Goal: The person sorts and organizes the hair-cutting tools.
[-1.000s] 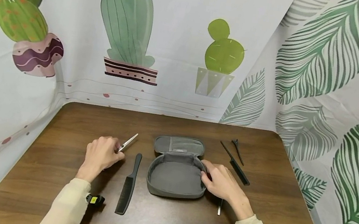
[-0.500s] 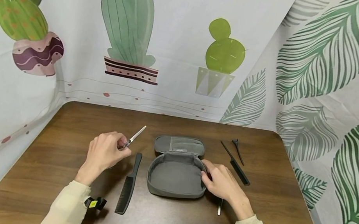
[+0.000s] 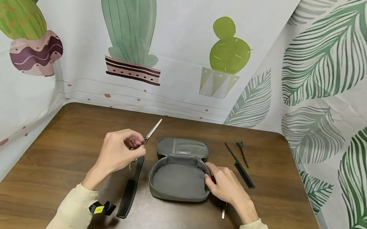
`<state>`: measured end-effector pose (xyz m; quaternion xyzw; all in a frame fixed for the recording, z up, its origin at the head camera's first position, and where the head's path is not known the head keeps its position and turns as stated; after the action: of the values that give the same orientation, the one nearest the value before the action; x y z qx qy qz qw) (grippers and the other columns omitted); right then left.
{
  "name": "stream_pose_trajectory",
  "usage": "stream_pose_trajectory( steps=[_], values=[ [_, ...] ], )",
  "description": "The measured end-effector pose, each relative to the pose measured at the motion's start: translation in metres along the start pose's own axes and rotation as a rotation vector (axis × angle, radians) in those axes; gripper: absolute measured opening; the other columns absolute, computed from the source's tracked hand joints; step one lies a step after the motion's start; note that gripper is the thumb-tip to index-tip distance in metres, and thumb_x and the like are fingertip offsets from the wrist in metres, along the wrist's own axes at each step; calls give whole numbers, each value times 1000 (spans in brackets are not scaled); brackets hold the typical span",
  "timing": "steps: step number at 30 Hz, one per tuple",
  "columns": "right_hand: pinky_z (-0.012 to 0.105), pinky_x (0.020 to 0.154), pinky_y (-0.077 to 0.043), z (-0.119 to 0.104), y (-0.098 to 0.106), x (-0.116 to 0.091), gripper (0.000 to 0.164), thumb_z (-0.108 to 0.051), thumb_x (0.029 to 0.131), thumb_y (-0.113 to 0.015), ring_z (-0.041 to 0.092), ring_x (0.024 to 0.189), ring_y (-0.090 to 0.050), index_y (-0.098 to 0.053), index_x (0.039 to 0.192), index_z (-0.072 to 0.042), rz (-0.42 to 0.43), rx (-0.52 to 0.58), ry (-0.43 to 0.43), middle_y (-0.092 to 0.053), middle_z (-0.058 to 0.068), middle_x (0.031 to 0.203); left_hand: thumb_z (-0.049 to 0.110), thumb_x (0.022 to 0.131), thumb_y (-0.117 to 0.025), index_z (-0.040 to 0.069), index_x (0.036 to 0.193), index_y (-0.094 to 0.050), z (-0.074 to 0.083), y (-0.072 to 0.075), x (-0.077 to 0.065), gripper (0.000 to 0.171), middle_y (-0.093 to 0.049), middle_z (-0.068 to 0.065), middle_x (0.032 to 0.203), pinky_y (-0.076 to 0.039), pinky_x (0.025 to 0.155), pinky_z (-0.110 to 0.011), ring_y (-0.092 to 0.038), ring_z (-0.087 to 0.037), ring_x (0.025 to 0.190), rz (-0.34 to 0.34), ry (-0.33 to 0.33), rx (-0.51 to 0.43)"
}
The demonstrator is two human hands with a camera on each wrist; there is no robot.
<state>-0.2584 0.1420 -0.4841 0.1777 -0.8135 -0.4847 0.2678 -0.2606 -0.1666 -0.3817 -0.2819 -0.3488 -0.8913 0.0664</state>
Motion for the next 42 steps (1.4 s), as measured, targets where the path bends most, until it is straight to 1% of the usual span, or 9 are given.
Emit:
stream_pose_trajectory(
  steps=[7, 15, 19, 23, 26, 31, 36, 39, 42],
  values=[
    [14, 41, -29, 0, -1, 0, 32, -15, 98, -61, -3, 46, -37, -68, 128, -4, 0, 0, 0, -48, -12, 61, 3, 69, -79, 12, 83, -76, 19, -13, 3, 16, -70, 4, 72, -58, 54, -31, -64, -9, 64, 0, -55, -174],
    [15, 41, -28, 3, -2, 0, 33, -15, 98, -62, -3, 45, -36, -67, 129, -4, -7, -6, -14, -47, -12, 60, 3, 71, -80, 14, 82, -76, 37, -31, 3, 17, -70, 5, 73, -60, 58, -38, -65, -10, 64, -21, -81, -279],
    [14, 41, -28, 2, -2, 2, 35, -15, 99, -61, -3, 44, -35, -66, 131, -3, -14, -9, -15, -47, -12, 59, 4, 71, -79, 17, 82, -75, 42, -37, 3, 18, -69, 8, 73, -59, 59, -37, -65, -8, 64, -33, -80, -302],
    [14, 41, -26, 2, -3, 2, 35, -15, 99, -61, -4, 44, -34, -66, 131, -3, -15, -6, -15, -46, -11, 58, 5, 72, -79, 19, 82, -75, 45, -42, 1, 19, -68, 9, 73, -58, 60, -29, -64, -7, 64, -42, -82, -315],
    [14, 41, -26, 3, -2, 1, 34, -15, 99, -61, -4, 44, -33, -66, 131, -4, -11, -8, -14, -46, -12, 58, 4, 72, -79, 19, 83, -75, 48, -46, 0, 19, -68, 9, 72, -57, 60, -28, -64, -8, 64, -47, -83, -332],
    [14, 41, -26, 3, -2, 1, 35, -15, 98, -62, -4, 44, -33, -66, 131, -4, -7, -10, -14, -45, -12, 58, 4, 71, -79, 18, 82, -75, 53, -50, -2, 18, -69, 9, 72, -59, 59, -34, -64, -8, 63, -59, -87, -349],
    [15, 40, -27, 2, 0, 0, 34, -16, 97, -63, -4, 45, -34, -67, 129, -4, 11, -27, -5, -46, -12, 59, 4, 71, -79, 17, 81, -75, 57, -54, -4, 17, -68, 8, 71, -58, 60, -30, -64, -8, 63, -73, -108, -357],
    [16, 41, -31, 1, 4, 0, 36, -22, 98, -65, -2, 46, -38, -68, 129, -4, 30, -61, -5, -50, -12, 61, 5, 71, -79, 19, 81, -75, 58, -56, -4, 17, -68, 9, 71, -58, 60, -29, -63, -7, 64, -85, -117, -352],
    [21, 45, -42, -1, 13, 0, 42, -31, 98, -66, 3, 52, -47, -68, 129, -2, 83, -98, -4, -59, -7, 69, 6, 71, -79, 20, 80, -75, 59, -58, -4, 17, -67, 9, 72, -57, 60, -28, -62, -6, 66, -96, -128, -336]
  ],
)
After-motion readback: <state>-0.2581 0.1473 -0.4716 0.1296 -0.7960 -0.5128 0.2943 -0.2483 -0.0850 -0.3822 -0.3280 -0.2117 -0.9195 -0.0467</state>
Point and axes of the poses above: each hand's wrist, its own x-axis towards the middle knuckle, its own y-axis out of the back of the hand, z = x × y, the point moved 10 cm from there along x, towards the middle knuckle
